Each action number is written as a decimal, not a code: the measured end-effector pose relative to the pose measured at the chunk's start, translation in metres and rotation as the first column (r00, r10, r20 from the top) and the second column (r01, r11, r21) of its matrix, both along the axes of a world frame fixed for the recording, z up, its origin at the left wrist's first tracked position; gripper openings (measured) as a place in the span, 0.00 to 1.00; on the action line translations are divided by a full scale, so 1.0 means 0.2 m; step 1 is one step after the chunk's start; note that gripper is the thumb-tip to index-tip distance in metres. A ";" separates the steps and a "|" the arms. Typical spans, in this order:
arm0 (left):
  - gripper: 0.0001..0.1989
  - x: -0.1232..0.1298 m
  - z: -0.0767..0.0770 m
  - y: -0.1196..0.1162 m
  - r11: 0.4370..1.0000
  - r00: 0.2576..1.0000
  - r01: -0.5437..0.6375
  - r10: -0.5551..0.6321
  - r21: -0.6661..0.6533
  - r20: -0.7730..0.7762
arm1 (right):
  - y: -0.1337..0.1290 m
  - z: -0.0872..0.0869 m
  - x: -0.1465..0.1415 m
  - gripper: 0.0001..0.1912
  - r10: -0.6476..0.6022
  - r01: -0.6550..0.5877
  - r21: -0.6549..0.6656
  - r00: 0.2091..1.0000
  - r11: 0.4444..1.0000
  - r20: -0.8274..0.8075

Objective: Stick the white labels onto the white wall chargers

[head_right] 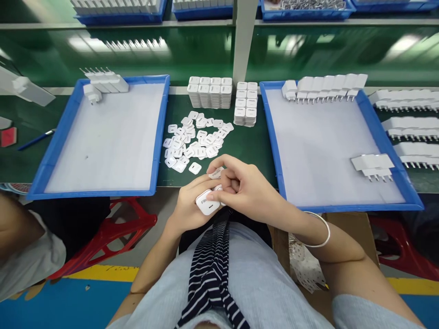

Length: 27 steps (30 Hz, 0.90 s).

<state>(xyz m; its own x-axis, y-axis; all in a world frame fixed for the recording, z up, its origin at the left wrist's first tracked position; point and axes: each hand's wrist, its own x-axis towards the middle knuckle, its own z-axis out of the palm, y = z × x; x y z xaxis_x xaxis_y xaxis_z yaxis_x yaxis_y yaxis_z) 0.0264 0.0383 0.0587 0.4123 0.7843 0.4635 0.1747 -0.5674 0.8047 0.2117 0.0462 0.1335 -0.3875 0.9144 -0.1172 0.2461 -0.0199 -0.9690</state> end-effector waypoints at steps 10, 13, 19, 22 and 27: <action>0.17 0.00 -0.01 0.00 0.997 0.998 0.023 -0.018 -0.075 0.064 | -0.04 -0.05 0.00 0.16 0.041 -0.048 -0.052 0.991 0.997 -0.125; 0.17 -0.01 0.01 -0.01 0.989 0.997 0.029 -0.018 -0.146 0.074 | -0.06 -0.05 -0.01 0.16 0.024 -0.025 -0.017 0.998 1.000 -0.066; 0.20 -0.02 0.12 -0.03 0.984 0.995 0.071 -0.059 -0.161 0.076 | -0.03 -0.03 0.07 0.14 -0.070 0.004 -0.154 0.902 0.988 -0.425; 0.22 -0.05 0.15 -0.04 0.988 0.995 0.083 -0.076 -0.131 0.063 | -0.02 -0.03 0.19 0.12 -0.251 0.185 -0.181 0.843 0.966 -0.477; 0.23 -0.28 0.25 0.04 0.998 0.962 -0.062 0.064 0.015 -0.267 | -0.08 -0.12 0.43 0.06 -0.560 0.550 -0.150 0.732 0.822 -0.387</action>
<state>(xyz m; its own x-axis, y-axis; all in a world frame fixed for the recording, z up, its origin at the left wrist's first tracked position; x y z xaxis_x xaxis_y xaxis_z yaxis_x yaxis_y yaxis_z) -0.0295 0.0471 0.1078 0.4718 0.8099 0.3486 0.4179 -0.5535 0.7204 0.2987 0.0300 0.1095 0.1718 0.9807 -0.0938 -0.2206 -0.0545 -0.9738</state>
